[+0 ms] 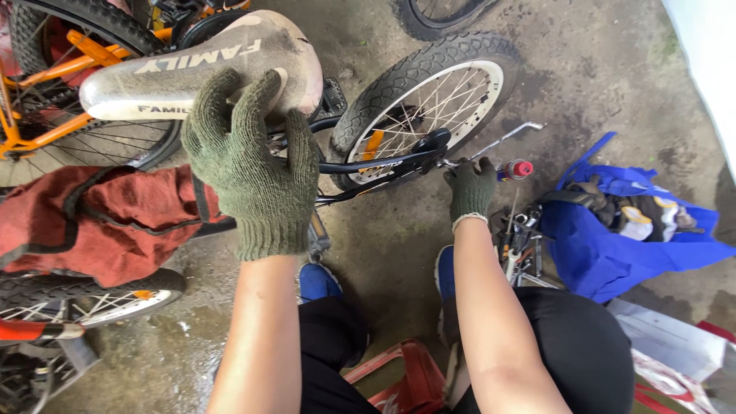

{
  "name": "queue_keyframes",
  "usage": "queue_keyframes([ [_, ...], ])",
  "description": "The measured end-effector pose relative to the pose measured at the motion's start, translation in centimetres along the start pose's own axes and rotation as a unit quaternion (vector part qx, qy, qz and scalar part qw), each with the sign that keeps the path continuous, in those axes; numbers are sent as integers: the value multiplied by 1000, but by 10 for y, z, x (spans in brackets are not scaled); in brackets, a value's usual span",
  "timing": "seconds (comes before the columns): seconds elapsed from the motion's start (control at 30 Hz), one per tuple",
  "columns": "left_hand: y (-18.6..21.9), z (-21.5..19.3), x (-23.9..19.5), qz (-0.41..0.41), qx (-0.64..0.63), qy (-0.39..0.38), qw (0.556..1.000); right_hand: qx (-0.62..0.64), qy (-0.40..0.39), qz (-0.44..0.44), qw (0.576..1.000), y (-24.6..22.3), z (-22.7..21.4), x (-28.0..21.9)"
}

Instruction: The person removes the rear brake assembly from a bicycle using a wrench. They then detach the brake cable from the assembly and reattach it to the brake arm, securing it with a bolt. Finally, they use the wrench to tighten the bolt on the brake assembly.

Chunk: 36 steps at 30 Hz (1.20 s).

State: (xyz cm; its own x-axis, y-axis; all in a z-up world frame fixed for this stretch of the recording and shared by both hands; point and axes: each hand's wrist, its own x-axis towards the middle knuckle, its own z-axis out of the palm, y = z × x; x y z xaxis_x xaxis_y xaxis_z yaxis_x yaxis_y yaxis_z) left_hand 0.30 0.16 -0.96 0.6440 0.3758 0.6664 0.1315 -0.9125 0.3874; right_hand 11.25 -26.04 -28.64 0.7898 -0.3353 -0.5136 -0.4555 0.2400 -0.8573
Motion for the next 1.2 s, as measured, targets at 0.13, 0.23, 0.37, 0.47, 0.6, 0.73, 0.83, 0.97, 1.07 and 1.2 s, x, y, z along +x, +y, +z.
queue_keyframes([
  [0.13, 5, -5, 2, 18, -19, 2, 1000, -28, -38, 22, 999, -31, 5, -4],
  [0.23, 5, -3, -1, 2, -11, 3, 1000, -101, -53, 78, 990, -71, 14, -21],
  [0.37, 8, 0, 0, 8, -5, 16, 1000, -215, -89, -82, 969, -91, 17, -4],
  [0.47, 11, 1, -1, 2, -10, 22, 1000, -372, -128, -184, 901, -128, 23, -32],
  [0.6, 15, 0, -1, -7, -3, 9, 1000, -507, -225, -334, 762, -164, 31, -83],
  [0.73, 13, 4, -2, 1, 4, 19, 1000, -538, -266, -247, 761, -159, 31, -109],
  [0.83, 17, 3, -1, -12, -9, 11, 1000, -502, -301, -132, 800, -151, 35, -128],
  [0.97, 18, 7, -1, -7, -7, 36, 999, -378, -320, 3, 869, -133, 47, -150],
  [1.07, 17, 8, -1, -16, -10, 35, 999, -171, -313, 119, 927, -90, 52, -144],
  [1.2, 15, 10, -3, -16, -5, 35, 999, -37, -315, 161, 935, -55, 49, -131],
])
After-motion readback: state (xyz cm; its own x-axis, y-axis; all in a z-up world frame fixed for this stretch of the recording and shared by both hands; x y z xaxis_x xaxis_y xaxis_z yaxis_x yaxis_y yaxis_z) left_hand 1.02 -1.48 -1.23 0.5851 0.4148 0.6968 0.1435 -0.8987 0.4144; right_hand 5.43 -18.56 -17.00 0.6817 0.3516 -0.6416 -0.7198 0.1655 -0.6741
